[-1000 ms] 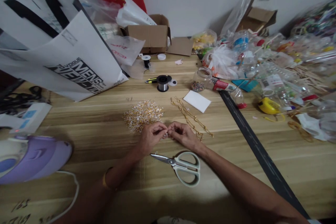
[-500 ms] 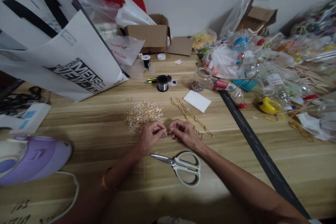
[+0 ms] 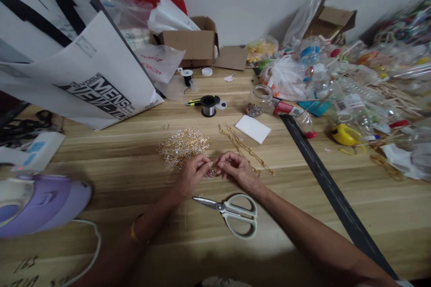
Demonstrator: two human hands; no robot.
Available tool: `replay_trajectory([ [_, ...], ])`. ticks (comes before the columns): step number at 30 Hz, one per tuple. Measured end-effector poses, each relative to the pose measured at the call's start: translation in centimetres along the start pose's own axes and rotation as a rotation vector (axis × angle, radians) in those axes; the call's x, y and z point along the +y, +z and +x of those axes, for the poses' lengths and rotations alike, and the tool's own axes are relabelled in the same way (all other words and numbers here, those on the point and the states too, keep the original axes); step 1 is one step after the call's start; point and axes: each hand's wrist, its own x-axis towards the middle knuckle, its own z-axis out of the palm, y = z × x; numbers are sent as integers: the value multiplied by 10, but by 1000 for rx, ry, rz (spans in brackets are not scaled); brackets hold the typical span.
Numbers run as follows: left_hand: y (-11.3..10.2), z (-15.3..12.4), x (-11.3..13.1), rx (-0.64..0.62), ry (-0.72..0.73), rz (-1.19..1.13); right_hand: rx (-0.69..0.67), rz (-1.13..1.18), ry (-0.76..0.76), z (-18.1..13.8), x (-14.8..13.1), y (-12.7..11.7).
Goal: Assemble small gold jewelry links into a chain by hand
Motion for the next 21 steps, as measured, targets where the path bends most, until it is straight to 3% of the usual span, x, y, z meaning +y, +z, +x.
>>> replay_trajectory([
  [9,2,0,3,2,-7,29,-29,175,-10,3,9,-2],
  [21,3,1,7,12,-21,46,-34,168,-27,2,8,-2],
])
